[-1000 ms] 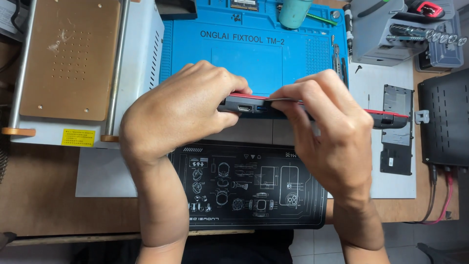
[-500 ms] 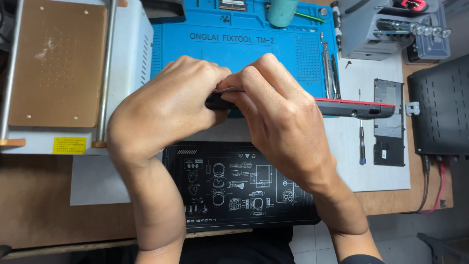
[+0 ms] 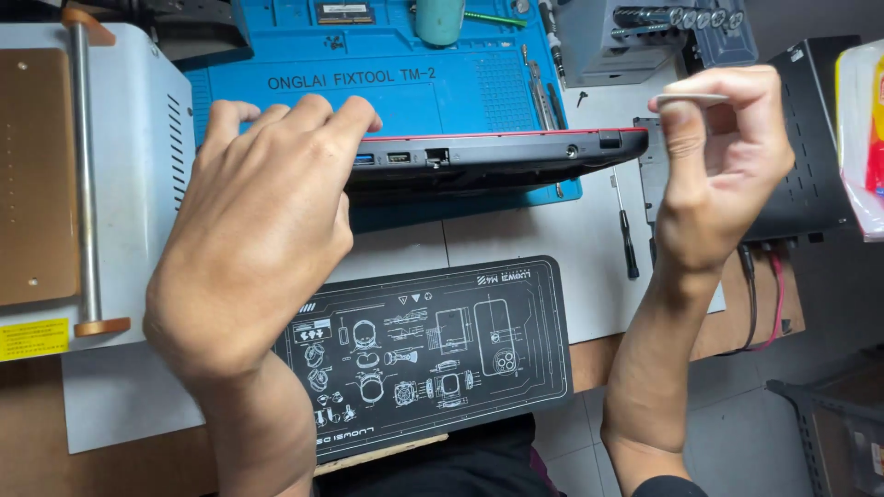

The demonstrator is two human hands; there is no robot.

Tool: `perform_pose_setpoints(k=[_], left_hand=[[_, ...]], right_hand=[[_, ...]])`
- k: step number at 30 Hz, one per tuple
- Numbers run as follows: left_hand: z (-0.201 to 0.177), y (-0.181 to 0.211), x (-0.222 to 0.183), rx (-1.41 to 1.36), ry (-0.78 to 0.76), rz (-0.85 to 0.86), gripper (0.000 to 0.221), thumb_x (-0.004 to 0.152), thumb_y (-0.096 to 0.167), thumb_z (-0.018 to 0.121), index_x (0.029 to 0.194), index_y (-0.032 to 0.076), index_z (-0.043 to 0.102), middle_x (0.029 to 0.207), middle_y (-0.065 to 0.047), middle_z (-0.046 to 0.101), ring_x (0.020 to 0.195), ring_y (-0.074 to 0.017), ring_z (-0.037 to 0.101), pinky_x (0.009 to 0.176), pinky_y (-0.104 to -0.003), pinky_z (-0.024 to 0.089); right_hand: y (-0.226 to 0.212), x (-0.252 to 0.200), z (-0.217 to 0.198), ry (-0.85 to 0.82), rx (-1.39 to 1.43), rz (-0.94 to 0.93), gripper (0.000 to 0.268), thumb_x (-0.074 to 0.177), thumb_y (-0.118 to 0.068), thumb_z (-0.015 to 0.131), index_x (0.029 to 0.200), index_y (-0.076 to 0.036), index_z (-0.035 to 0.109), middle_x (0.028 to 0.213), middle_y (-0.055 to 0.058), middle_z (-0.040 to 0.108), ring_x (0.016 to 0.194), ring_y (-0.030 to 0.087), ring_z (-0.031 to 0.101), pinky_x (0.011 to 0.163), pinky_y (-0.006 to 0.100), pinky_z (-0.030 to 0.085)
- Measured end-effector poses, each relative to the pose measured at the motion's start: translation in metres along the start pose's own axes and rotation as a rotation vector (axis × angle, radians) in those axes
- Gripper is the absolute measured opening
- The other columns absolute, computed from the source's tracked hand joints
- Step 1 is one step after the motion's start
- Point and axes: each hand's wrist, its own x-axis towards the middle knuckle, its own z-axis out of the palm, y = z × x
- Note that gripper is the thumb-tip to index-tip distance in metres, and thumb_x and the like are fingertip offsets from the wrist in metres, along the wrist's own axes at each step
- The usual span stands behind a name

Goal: Disassembling a laptop by removing screws and prying open the back casing to access internal components.

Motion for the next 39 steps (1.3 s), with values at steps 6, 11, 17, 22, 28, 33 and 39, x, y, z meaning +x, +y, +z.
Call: perform_pose_setpoints(k=[6,11,17,22,28,33,39], left_hand=[[0.009,0.010,0.004,0.226,0.080,0.031,0.045,0.070,-0.013,0.055,0.108,0.013,0.057,0.088,-0.010,0.059,0.084,-0.0362,0.057,0.087,-0.047,0.039],[0.013,0.008,0.006,0.351,0.130,0.052,0.056,0.073,-0.005,0.060,0.125,0.016,0.064,0.096,-0.009,0.062,0.092,-0.0352,0.059,0.094,-0.047,0.041],[0.014,0.008,0.008,0.393,0.107,0.019,0.059,0.079,0.014,0.067,0.138,0.019,0.066,0.110,-0.010,0.067,0.104,-0.0356,0.061,0.099,-0.049,0.040],[0.014,0.004,0.010,0.384,0.126,0.039,0.061,0.082,0.019,0.064,0.142,0.018,0.067,0.116,-0.012,0.068,0.108,-0.0364,0.060,0.096,-0.049,0.039],[0.011,0.005,0.011,0.377,0.133,0.068,0.063,0.084,0.017,0.060,0.146,0.016,0.068,0.118,-0.014,0.069,0.109,-0.0374,0.062,0.098,-0.049,0.039],[0.016,0.010,0.016,0.383,0.158,0.085,0.047,0.099,0.040,0.070,0.139,0.017,0.070,0.115,-0.011,0.067,0.105,-0.0352,0.063,0.101,-0.047,0.038],[0.035,0.046,0.044,0.408,0.281,0.145,0.049,0.100,0.056,0.081,0.127,0.017,0.068,0.106,-0.007,0.063,0.096,-0.0287,0.059,0.097,-0.043,0.038]], right_hand=[[0.059,-0.022,0.006,0.090,0.549,0.297,0.018,0.109,-0.023,0.065,0.114,-0.011,0.053,0.104,0.005,0.056,0.100,0.014,0.061,0.091,0.023,0.052],[0.060,-0.022,0.010,0.082,0.626,0.335,0.016,0.108,-0.022,0.066,0.112,-0.011,0.054,0.108,0.003,0.053,0.097,0.011,0.056,0.087,0.022,0.054],[0.065,-0.019,0.012,0.040,0.612,0.307,0.015,0.108,-0.019,0.065,0.115,-0.008,0.057,0.109,0.005,0.053,0.098,0.012,0.054,0.087,0.023,0.050],[0.064,-0.020,0.018,0.086,0.725,0.291,0.021,0.106,-0.026,0.068,0.112,-0.010,0.056,0.105,0.004,0.051,0.096,0.013,0.053,0.095,0.026,0.055],[0.062,-0.017,0.016,0.064,0.681,0.282,0.022,0.106,-0.026,0.067,0.114,-0.008,0.057,0.103,0.004,0.053,0.095,0.014,0.055,0.086,0.027,0.053],[0.056,-0.015,0.016,0.101,0.557,0.250,0.020,0.107,-0.024,0.066,0.111,-0.006,0.057,0.103,0.005,0.054,0.096,0.015,0.055,0.087,0.028,0.051],[0.040,-0.008,0.008,0.070,0.429,0.208,0.013,0.110,-0.013,0.063,0.111,-0.001,0.058,0.106,0.009,0.056,0.101,0.020,0.060,0.091,0.031,0.058]])
